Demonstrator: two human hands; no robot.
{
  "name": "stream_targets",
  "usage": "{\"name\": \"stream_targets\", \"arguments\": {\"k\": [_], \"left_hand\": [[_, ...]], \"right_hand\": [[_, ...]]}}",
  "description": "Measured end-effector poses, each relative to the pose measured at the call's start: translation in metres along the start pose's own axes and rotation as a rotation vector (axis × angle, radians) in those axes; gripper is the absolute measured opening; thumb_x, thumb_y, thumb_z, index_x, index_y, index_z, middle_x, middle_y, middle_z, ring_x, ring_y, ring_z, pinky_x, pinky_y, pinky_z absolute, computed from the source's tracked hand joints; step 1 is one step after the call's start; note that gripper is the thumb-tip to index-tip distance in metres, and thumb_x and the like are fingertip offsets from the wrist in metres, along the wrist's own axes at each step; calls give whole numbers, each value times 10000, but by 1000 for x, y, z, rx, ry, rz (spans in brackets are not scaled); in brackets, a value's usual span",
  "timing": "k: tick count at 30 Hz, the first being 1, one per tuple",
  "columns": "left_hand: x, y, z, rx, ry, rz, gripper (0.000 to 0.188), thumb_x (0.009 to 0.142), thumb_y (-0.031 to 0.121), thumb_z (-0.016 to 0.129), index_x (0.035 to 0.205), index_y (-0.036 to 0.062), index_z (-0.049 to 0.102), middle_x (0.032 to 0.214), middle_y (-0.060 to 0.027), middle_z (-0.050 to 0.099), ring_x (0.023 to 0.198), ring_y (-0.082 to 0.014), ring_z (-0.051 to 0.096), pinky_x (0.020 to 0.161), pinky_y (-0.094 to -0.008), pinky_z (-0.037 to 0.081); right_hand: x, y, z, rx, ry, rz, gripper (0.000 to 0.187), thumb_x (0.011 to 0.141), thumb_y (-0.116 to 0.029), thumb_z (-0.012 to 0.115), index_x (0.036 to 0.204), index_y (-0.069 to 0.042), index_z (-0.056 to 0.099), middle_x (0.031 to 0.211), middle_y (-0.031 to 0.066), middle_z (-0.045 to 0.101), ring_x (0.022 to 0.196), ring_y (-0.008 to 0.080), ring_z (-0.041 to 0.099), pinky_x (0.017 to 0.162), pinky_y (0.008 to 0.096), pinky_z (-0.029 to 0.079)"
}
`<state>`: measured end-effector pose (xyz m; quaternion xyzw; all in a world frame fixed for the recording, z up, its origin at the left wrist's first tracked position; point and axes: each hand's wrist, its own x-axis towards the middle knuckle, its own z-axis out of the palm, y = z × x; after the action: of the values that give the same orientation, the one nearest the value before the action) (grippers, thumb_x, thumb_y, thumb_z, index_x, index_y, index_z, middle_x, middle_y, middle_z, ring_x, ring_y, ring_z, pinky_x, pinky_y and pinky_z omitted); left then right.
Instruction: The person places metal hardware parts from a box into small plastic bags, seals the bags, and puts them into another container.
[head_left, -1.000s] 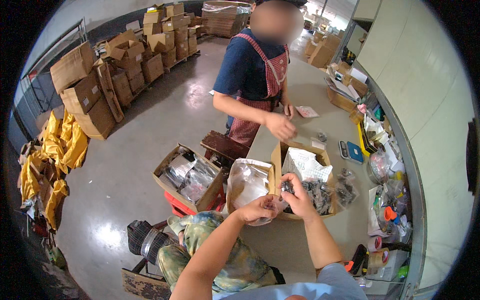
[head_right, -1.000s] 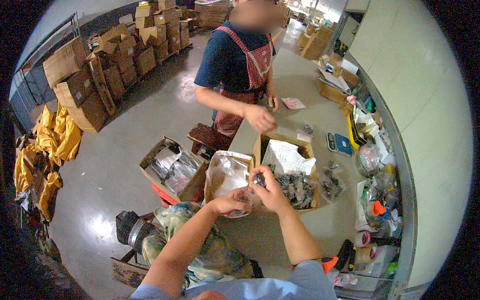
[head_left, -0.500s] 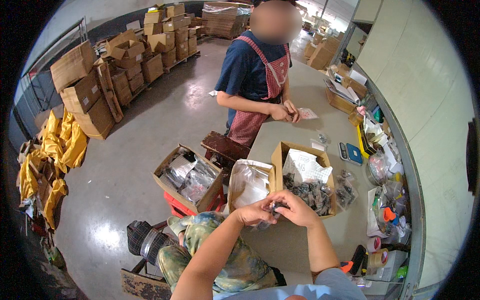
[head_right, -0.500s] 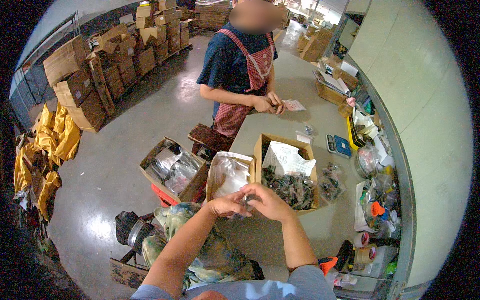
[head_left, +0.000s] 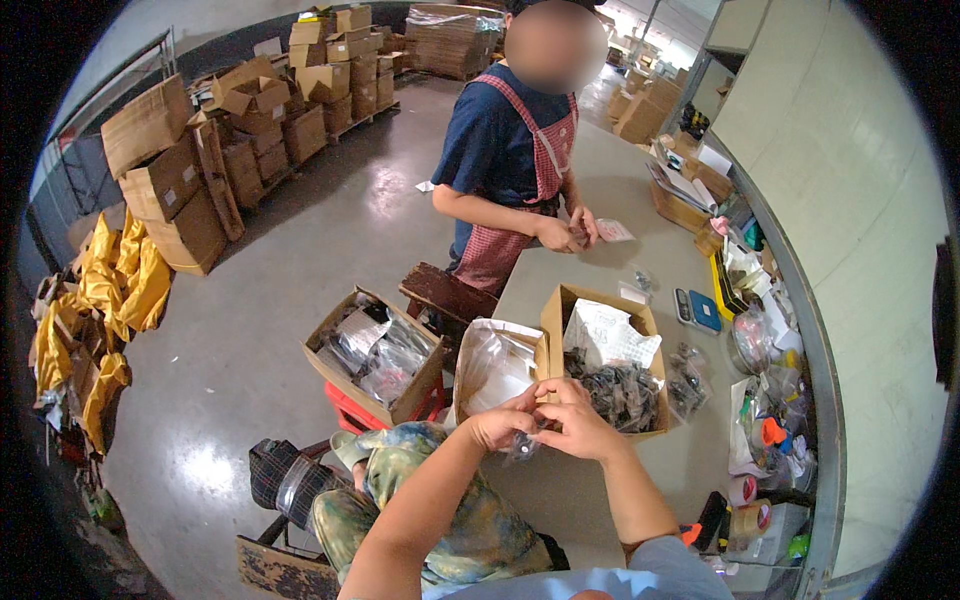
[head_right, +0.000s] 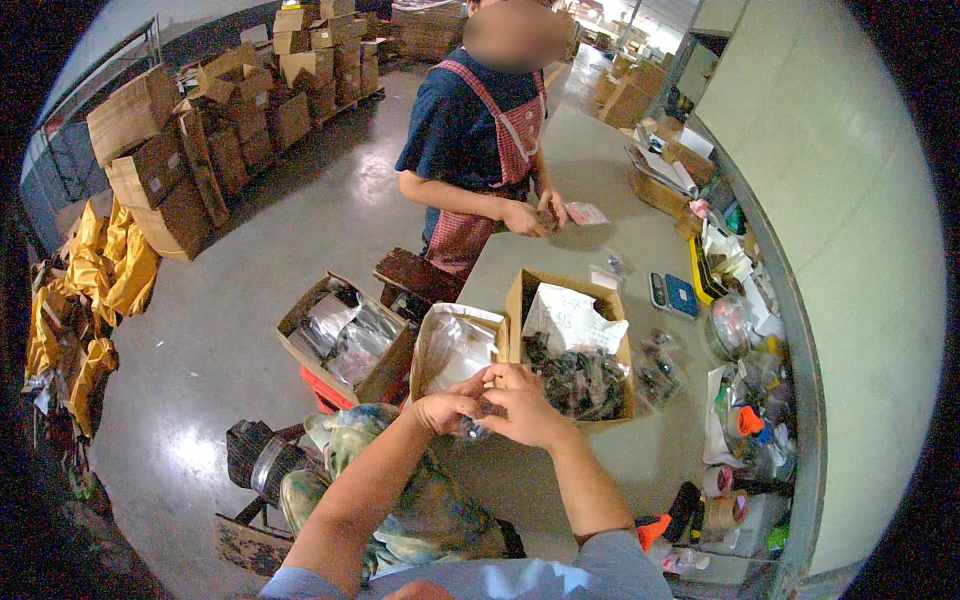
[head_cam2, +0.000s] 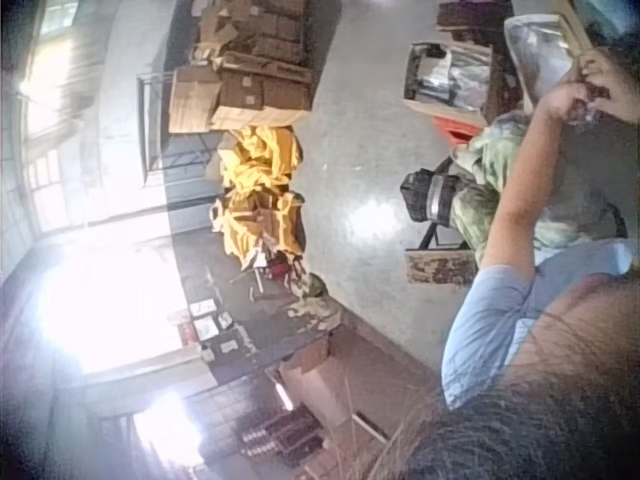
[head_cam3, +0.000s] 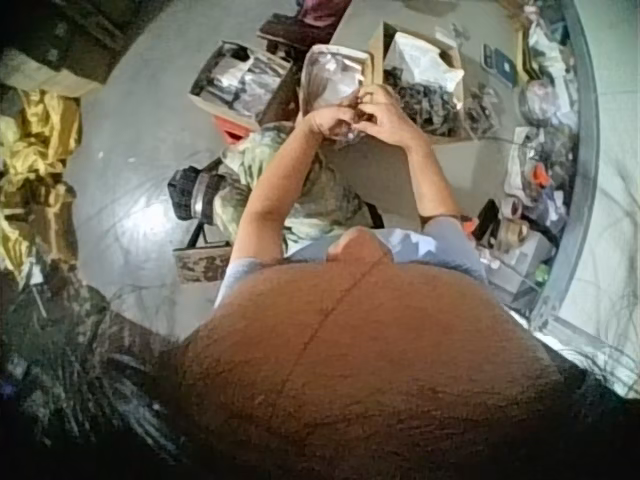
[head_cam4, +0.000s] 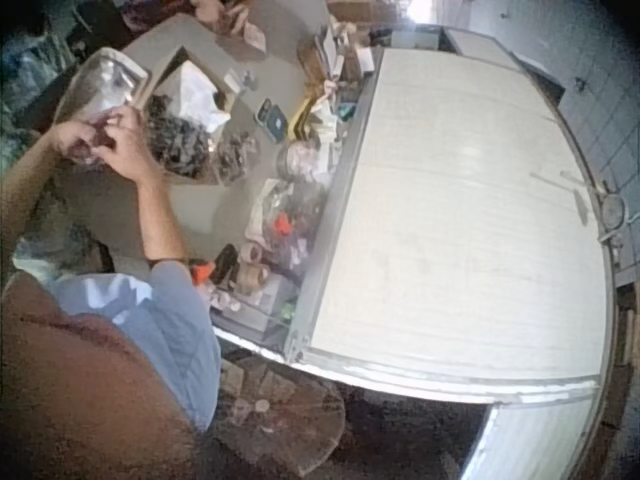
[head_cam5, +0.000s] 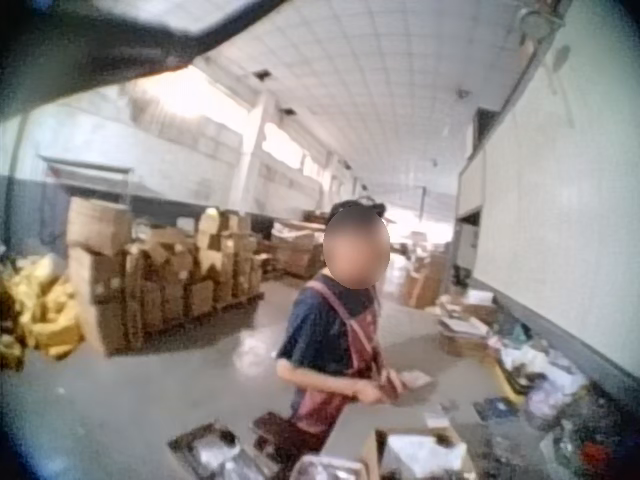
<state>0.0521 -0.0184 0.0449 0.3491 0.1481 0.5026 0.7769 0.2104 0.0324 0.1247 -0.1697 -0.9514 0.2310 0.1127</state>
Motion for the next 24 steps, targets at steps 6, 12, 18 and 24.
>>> {"name": "stream_targets", "arguments": {"k": [6, 12, 18, 24], "left_hand": [[3, -1, -2, 30, 77, 124, 608, 768, 41, 606, 1313, 80, 338, 1202, -81, 488, 1057, -161, 506, 870, -295, 443], [11, -10, -13, 339, 302, 268, 145, 908, 93, 555, 994, -10, 612, 908, -35, 636, 852, -103, 573, 795, -258, 466], [12, -14, -12, 559, 474, 328, 163, 896, 124, 587, 877, -27, 643, 814, -9, 641, 751, -66, 552, 694, -239, 463], [9, -11, -3, 584, 488, 380, 107, 835, 76, 610, 814, -26, 633, 758, -32, 645, 707, -70, 564, 640, -230, 469]], "right_hand": [[-3, 16, 1, 361, 232, 45, 96, 707, -79, 726, 745, -14, 666, 1081, 129, 556, 1006, 262, 558, 830, 355, 453], [-5, 16, -4, 289, 322, 265, 200, 702, -140, 761, 744, 28, 660, 730, 109, 634, 677, 188, 618, 620, 284, 475], [-8, 20, 11, 392, 360, 430, 216, 711, -137, 770, 700, 3, 606, 655, 67, 623, 624, 85, 568, 580, 260, 459], [-12, 34, 21, 559, 297, 371, 96, 803, -20, 628, 813, -10, 533, 701, -8, 551, 625, 43, 476, 550, 208, 399]]}}
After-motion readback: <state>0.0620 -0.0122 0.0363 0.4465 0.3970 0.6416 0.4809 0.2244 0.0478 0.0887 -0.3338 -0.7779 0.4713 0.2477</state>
